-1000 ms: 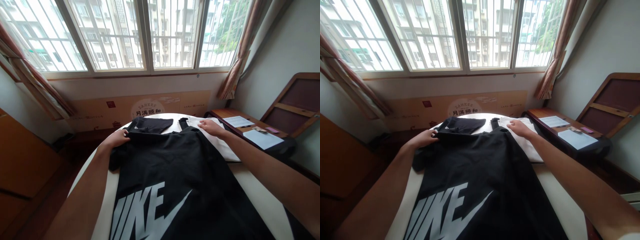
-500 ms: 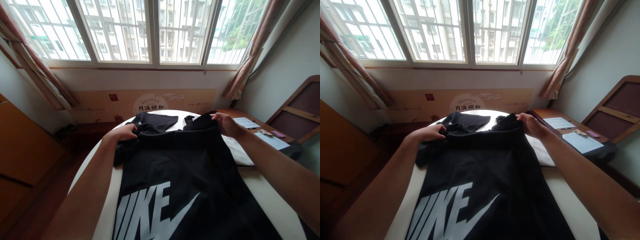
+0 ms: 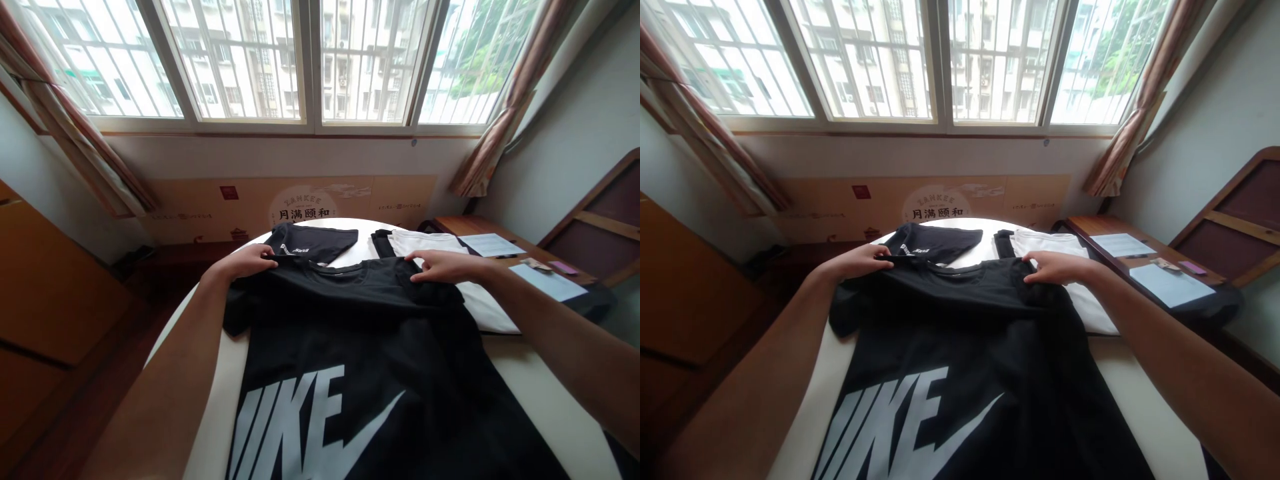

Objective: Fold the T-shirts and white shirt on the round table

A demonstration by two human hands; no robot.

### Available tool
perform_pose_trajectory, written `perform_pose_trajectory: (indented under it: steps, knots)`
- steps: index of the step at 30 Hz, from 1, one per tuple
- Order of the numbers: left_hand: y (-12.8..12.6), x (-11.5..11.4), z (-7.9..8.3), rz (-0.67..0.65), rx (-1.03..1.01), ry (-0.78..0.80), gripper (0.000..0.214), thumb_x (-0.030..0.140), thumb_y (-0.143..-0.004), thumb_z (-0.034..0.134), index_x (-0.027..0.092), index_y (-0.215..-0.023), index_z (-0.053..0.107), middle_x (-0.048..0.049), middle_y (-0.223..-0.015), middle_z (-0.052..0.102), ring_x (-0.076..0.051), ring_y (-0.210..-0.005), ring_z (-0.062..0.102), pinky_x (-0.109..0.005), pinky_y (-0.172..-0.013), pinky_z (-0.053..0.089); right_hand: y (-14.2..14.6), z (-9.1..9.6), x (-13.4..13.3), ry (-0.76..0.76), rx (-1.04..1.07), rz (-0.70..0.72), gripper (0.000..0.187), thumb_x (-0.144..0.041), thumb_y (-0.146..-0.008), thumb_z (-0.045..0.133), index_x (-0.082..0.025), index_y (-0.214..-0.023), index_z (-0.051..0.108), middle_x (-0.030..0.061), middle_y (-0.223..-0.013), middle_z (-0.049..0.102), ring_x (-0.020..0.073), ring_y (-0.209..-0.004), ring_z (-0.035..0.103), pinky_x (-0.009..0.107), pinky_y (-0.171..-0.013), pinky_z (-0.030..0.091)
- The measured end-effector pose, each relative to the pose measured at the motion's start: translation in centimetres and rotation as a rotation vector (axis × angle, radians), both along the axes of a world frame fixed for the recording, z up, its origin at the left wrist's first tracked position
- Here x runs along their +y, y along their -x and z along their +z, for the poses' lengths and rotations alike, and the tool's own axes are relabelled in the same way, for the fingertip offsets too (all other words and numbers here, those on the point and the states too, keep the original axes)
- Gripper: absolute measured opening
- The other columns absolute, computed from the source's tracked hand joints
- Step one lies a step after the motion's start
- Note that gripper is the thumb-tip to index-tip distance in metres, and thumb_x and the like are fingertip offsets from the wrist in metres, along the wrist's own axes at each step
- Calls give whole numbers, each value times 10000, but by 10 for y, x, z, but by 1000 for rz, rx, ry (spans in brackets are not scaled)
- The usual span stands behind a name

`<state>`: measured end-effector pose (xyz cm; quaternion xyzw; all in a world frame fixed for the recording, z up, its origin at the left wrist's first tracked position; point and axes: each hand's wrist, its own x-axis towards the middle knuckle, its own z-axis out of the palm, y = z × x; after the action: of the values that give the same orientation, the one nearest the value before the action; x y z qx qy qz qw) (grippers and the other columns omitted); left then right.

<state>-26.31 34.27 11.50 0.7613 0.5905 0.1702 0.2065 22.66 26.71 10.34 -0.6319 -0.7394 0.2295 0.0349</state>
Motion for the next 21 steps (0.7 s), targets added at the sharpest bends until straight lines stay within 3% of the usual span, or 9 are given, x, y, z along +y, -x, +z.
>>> perform_pose_trajectory:
  steps: [2, 4, 6, 8, 10, 13, 17, 19, 21]
  knots:
    - [1, 2, 0, -19, -10, -36, 321, 516, -660, 697, 226, -797, 689, -40, -800, 711, -277, -807, 669, -331, -699, 497, -2, -6, 5, -84, -24, -56, 828, -551, -759, 821, -135, -1446, 616, 156, -1151, 764, 370, -1076, 703, 419, -921, 547]
    - [2, 2, 1, 41, -72, -148, 300, 496, -707, 662, 221, -826, 661, -45, -835, 717, -264, -827, 673, -323, -733, 497, -6, -11, 8, -132, -12, -104, 561, -396, -755, 824, -146, -1247, 726, 154, -1112, 769, 355, -1047, 712, 406, -918, 546]
    - [3, 2, 5, 109, -96, -262, 270, 482, -761, 641, 225, -842, 630, -43, -831, 711, -253, -821, 671, -316, -739, 490, -12, -11, 10, -142, 30, -122, 202, -264, -765, 775, -163, -940, 762, 114, -931, 766, 298, -887, 725, 355, -803, 558]
    - [3, 4, 10, 186, -66, -377, 244, 466, -811, 630, 231, -877, 617, -39, -812, 703, -251, -808, 669, -316, -737, 484, -21, -6, 14, -174, 100, -158, 31, -192, -798, 699, -173, -773, 704, 60, -749, 706, 219, -691, 684, 291, -639, 531]
    - [1, 12, 18, 220, -6, -452, 237, 457, -850, 632, 233, -926, 631, -48, -827, 710, -263, -825, 678, -323, -757, 490, -30, 5, 22, -237, 191, -234, 74, -155, -838, 630, -169, -784, 679, 13, -636, 626, 155, -533, 592, 248, -508, 464]
    - [-12, 36, 33, 223, 119, -482, 259, 441, -899, 632, 215, -1019, 672, -109, -952, 751, -321, -958, 705, -371, -861, 515, -37, 27, 44, -351, 337, -367, 141, -114, -882, 568, -142, -939, 694, 0, -652, 617, 120, -505, 547, 219, -482, 447]
    - [-47, 61, 54, 378, 278, -476, 433, 398, -953, 606, 102, -1266, 645, -281, -1302, 684, -463, -1310, 581, -560, -1105, 414, -34, 51, 77, -428, 446, -504, 200, -132, -900, 602, -113, -1076, 694, 66, -781, 700, 151, -637, 648, 259, -604, 557]
    - [-63, 59, 59, 462, 279, -472, 589, 456, -961, 614, 28, -1364, 573, -355, -1423, 580, -511, -1391, 496, -619, -1142, 356, -29, 52, 85, -479, 443, -545, 231, -216, -918, 643, -126, -1123, 701, 105, -891, 741, 181, -732, 691, 302, -688, 590]
    - [-71, 47, 55, 423, 252, -512, 631, 496, -974, 591, 31, -1397, 546, -339, -1448, 561, -499, -1389, 499, -612, -1151, 351, -23, 41, 85, -504, 414, -538, 302, -324, -894, 731, -156, -1145, 723, 121, -1036, 766, 220, -880, 725, 333, -811, 592]
